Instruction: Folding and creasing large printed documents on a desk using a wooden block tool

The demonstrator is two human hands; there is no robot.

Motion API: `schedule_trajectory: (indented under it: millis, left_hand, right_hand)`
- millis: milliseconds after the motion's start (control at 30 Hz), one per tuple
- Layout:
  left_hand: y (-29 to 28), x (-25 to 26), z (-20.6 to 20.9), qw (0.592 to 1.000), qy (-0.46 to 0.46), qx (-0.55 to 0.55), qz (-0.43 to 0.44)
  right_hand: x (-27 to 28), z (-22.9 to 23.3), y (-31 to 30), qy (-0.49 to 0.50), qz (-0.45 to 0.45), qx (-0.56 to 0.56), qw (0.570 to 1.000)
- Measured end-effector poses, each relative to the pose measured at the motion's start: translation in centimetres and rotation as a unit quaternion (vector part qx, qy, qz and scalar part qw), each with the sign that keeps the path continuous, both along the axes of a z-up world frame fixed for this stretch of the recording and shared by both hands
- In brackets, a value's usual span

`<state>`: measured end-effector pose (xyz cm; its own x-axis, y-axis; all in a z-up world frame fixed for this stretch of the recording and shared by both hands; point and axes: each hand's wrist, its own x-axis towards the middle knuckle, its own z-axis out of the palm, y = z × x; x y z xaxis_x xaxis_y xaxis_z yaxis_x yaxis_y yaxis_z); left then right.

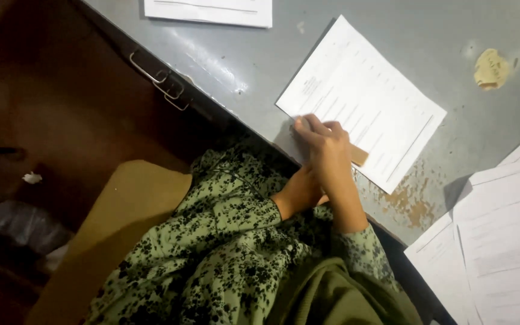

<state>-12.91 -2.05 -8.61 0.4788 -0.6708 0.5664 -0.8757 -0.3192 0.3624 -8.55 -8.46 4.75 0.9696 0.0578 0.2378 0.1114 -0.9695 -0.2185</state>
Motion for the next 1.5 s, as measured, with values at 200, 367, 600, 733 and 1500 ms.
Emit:
schedule_trajectory:
  millis: [200, 367, 600, 733, 1500]
  left_hand:
    - [0.8, 0.5, 1.8, 1.000, 0.020, -0.004, -0.003]
    - [1.1, 0.9, 3.6, 1.000, 0.010, -0.016, -0.010]
    - [-1.0, 1.1, 3.2, 0.984, 0.031, -0.171, 0.028]
    - [3.5, 3.1, 1.4, 0.974, 0.029, -0.221, 0.041]
    - [4.1, 4.7, 7.3, 0.976, 0.018, 0.092, 0.197]
  right_hand:
    - [4.9, -2.6, 2.3, 0.005, 0.024, 0.023, 0.999]
    - [5.1, -0.3, 3.1, 0.019, 0.012, 0.035, 0.999]
    - [-1.8, 4.1, -4.1, 0.098, -0.093, 0.090, 0.987]
    - [-3.7, 3.2, -5.1, 0.125, -0.153, 0.100, 0.975]
    - [-20.4, 0.4, -12.1, 0.090, -0.339, -0.029, 0.936]
